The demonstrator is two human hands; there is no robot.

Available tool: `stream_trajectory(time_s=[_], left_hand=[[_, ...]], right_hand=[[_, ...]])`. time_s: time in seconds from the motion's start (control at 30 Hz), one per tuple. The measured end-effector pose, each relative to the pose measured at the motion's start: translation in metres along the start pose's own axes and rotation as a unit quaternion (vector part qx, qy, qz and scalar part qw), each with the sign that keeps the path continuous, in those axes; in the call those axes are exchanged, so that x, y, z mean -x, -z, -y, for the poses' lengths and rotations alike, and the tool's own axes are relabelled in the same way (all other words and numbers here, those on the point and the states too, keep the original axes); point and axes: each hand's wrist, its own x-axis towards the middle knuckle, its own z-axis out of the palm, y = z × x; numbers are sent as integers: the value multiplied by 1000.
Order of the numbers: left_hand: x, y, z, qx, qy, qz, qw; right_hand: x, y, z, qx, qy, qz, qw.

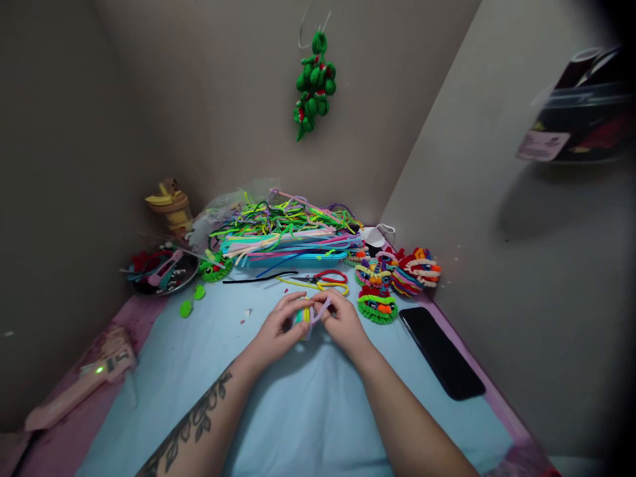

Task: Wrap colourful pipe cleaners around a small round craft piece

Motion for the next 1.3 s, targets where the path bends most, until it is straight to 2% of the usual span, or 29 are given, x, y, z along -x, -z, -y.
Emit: stream_trajectory(time_s=[0.1, 0.3, 0.43, 0.63, 0.73, 0.83, 1.03, 1.17, 1.23, 1.3], left_hand=[[-1, -1, 1, 15, 0, -14, 1000], [-2, -3, 3, -15, 11, -60, 998], [-1, -3, 6, -63, 7, -66, 996], [-2, -3, 11, -97, 14, -72, 993], [-2, -4, 9, -98, 6, -61, 993], [0, -3, 6, -108, -2, -40, 993], [2, 0, -2, -143, -76, 37, 986], [2, -2, -12, -112, -111, 91, 983], [3, -4, -13, -87, -103, 90, 987], [3, -6, -11, -66, -67, 57, 994]], right_hand=[[2, -1, 3, -12, -9, -14, 1000], [8, -4, 15, -10, 86, 31, 996], [12, -6, 17, -18, 121, 7, 992], [16, 1, 22, -105, 144, -15, 984], [14, 3, 20, -152, 117, -35, 981], [11, 3, 14, -207, 73, -82, 972], [3, 6, 7, -269, 13, -176, 947], [-7, 7, 2, -266, -13, -249, 931], [-11, 7, -3, -248, -46, -255, 933], [-13, 5, -7, -244, -83, -226, 940]])
